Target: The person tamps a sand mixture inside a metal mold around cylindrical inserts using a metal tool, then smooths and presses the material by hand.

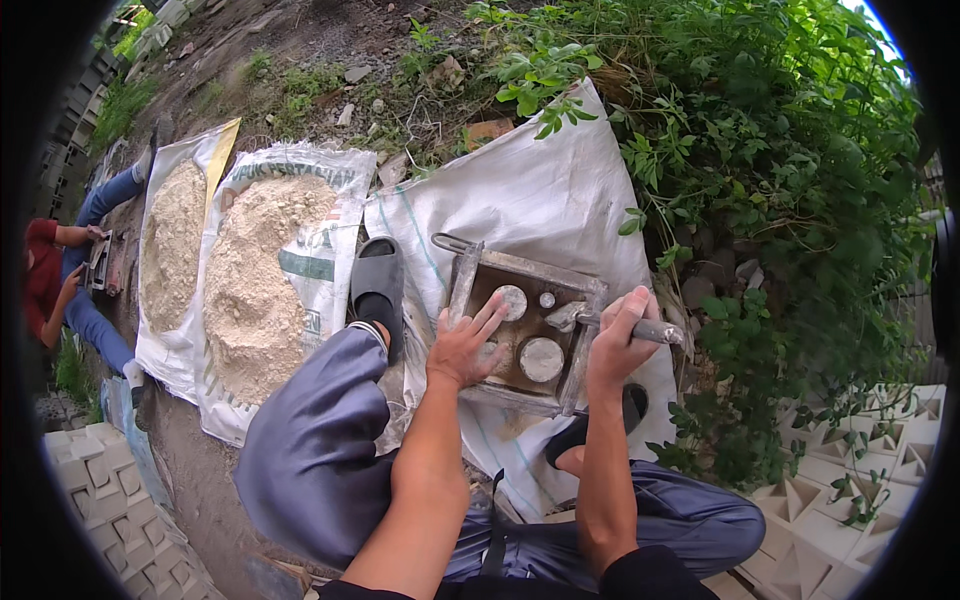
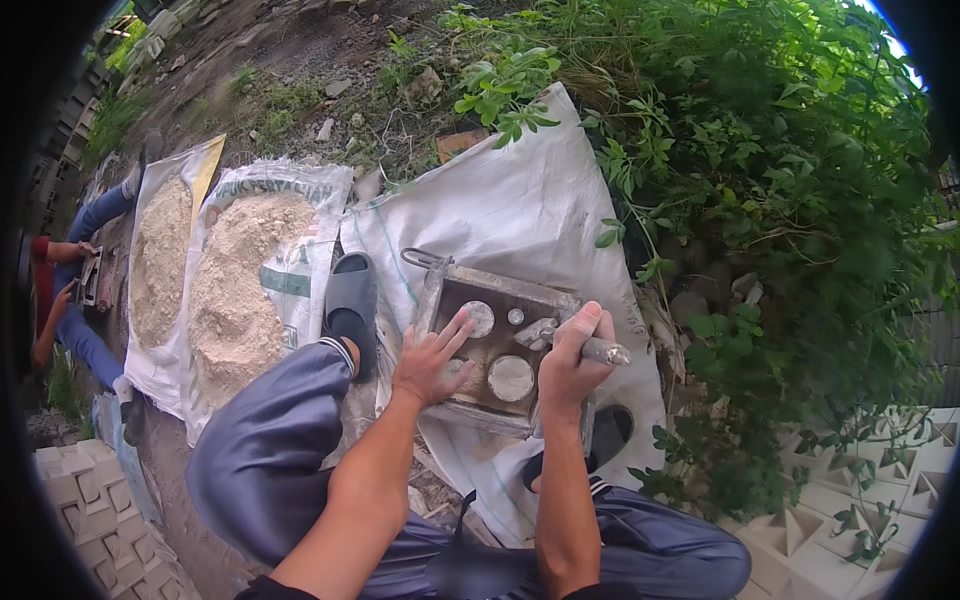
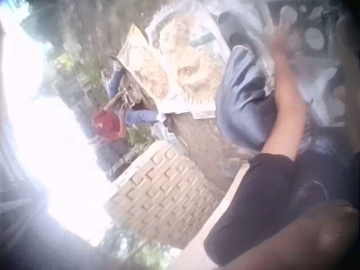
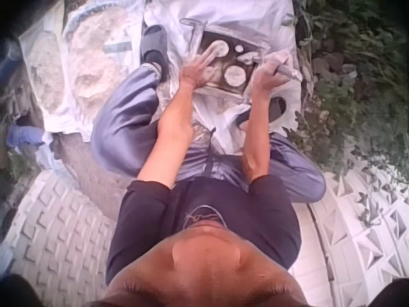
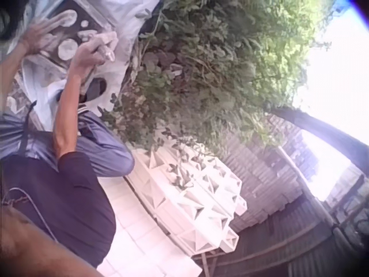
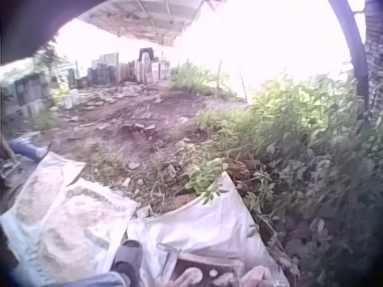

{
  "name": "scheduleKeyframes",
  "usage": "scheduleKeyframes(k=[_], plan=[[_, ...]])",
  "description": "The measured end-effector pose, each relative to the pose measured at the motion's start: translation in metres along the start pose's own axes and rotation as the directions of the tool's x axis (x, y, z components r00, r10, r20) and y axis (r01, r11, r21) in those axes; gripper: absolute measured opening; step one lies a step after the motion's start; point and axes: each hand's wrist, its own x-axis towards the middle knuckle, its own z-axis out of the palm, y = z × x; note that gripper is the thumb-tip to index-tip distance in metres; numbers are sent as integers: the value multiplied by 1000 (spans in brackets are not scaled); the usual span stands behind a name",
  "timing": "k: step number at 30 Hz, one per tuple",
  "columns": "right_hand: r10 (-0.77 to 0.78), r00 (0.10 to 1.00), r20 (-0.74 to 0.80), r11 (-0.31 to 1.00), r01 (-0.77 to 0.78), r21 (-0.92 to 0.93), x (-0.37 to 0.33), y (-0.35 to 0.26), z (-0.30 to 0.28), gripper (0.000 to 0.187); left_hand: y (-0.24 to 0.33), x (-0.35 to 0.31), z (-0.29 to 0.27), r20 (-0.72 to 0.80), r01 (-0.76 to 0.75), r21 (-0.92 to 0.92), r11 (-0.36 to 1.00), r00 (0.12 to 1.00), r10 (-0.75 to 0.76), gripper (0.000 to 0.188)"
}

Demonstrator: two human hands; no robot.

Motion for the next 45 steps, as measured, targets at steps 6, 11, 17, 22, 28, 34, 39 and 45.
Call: scheduleKeyframes(k=[6, 11, 17, 22, 28, 34, 39, 45], plan=[[-110, 984, 143, 981, 131, -145, -2, 49, -2, 28, -2, 3, -3, 43, 9, 5, 1000, 999, -9, 73], [-106, 994, -19, 990, 103, -97, -26, 38, -3, 26, 3, 6, 1, 6, -15, -1, 1000, 1000, 15, 72], [18, 992, -124, 999, -12, 51, -21, 8, 12, 36, 1, 2, -3, -10, -12, -15, 1000, 1000, 12, 72], [29, 997, -66, 1000, -29, -5, -12, 28, 16, 33, -3, 2, -2, 43, 21, -1, 1000, 999, -21, 72], [-72, 994, -88, 997, 71, -17, -11, 41, 9, 34, 4, 8, -1, 43, -8, -5, 1000, 999, 8, 73], [-69, 960, -272, 993, 93, 77, -2, 6, 6, 34, -1, 4, 3, 7, -13, -3, 1000, 1000, 13, 73], [-50, 995, 81, 997, 55, -61, 7, 42, 8, 35, -1, 2, -4, 38, 15, -12, 1000, 999, -14, 73], [-110, 989, 101, 990, 118, -76, -14, 52, 0, 33, 1, 6, 0, 21, 0, -4, 1000, 1000, 0, 71]])
